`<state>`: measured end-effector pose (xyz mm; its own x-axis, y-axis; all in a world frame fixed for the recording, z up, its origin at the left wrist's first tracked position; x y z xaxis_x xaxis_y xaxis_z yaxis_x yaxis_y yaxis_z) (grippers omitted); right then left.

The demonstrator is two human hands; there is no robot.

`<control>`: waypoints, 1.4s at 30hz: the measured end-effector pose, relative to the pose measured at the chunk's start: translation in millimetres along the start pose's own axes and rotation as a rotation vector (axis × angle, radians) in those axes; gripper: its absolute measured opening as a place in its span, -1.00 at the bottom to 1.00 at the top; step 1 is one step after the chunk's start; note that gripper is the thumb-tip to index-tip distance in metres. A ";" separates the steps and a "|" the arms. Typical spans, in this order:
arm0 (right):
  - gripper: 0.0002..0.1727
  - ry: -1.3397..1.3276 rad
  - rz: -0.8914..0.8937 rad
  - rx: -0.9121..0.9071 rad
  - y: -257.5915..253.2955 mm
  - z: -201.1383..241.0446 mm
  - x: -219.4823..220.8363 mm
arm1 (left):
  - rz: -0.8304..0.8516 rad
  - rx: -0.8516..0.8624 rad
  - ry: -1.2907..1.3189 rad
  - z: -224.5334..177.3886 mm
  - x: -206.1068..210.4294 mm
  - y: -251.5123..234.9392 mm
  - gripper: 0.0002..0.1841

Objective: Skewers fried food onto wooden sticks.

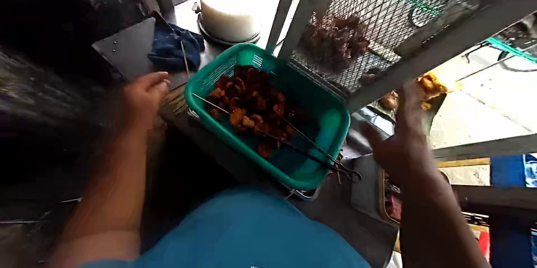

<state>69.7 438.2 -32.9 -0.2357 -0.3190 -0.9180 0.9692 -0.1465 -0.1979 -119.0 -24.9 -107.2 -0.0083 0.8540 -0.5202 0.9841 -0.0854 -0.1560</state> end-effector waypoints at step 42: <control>-0.43 0.298 0.311 0.141 -14.6 65.3 63.4 | 0.817 -0.308 0.968 -43.6 57.9 35.8 -0.70</control>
<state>35.9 359.0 -65.8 0.1160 -0.0876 -0.9894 0.9667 -0.2187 0.1327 -76.6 43.8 -106.2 0.6118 0.6434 0.4602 0.6448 -0.7426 0.1811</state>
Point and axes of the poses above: each hand's wrist, its own y-axis away from the middle knuckle, its own x-axis out of the palm, z = x × y, the point moved 2 cm from there along -y, towards the middle knuckle, and after that the axes turned 4 degrees about z, right-handed, at the moved point
